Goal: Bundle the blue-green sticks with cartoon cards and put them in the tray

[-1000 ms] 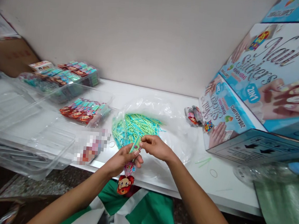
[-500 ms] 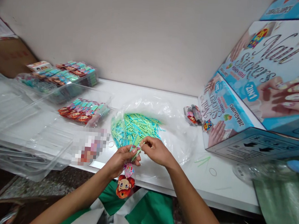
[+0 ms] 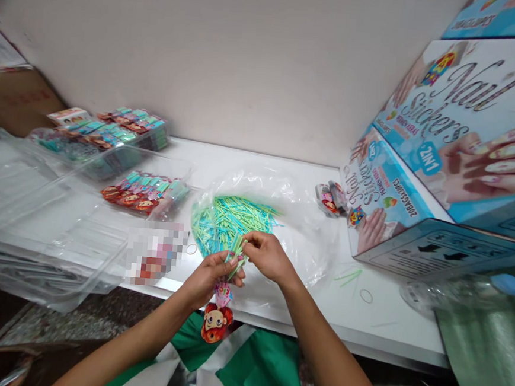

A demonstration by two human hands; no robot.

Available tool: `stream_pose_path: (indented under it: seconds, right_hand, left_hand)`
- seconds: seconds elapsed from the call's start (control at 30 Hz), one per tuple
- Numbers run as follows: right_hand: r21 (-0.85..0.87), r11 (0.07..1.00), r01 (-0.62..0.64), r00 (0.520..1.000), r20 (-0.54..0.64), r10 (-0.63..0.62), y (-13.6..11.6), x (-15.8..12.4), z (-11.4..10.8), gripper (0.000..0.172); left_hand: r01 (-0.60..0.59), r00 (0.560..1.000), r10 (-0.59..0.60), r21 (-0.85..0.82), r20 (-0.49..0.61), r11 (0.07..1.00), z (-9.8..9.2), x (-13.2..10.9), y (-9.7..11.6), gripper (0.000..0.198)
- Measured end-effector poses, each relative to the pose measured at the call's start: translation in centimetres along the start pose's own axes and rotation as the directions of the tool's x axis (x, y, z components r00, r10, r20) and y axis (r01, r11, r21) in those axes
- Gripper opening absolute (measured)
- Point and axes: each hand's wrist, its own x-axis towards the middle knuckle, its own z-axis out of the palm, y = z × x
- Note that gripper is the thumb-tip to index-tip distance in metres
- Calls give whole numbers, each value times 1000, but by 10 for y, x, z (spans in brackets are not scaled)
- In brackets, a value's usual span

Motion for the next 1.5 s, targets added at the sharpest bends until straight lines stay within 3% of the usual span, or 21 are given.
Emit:
stream_pose_path:
  seconds: [0.23, 0.5, 0.73, 1.03, 1.27, 1.5]
  right_hand:
    - [-24, 999, 24, 998, 53, -23, -3, -5, -2, 14]
    - [-52, 998, 30, 1000, 9, -30, -6, -3, -1, 26]
    - [-204, 978, 48, 997, -50, -59, -2, -4, -4, 10]
    - [-82, 994, 70, 997, -17, -72, -9, -5, 2, 20]
    - [-195, 978, 67, 997, -30, -75, -7, -5, 0, 8]
    - [-196, 979, 49, 999, 5, -48, -7, -12, -3, 10]
  left_hand:
    - [29, 999, -29, -5, -14, 1000, 3, -1, 5, 27]
    - [28, 1000, -28, 0, 9, 1000, 5, -3, 8, 27]
    - [36, 999, -36, -17, 6, 999, 3, -2, 7, 29]
    - [41, 998, -40, -32, 56, 999, 3, -1, 7, 27]
    - [33, 997, -31, -34, 70, 999, 2, -3, 6, 30]
    - [12, 997, -10, -29, 73, 1000, 1, -2, 6, 29]
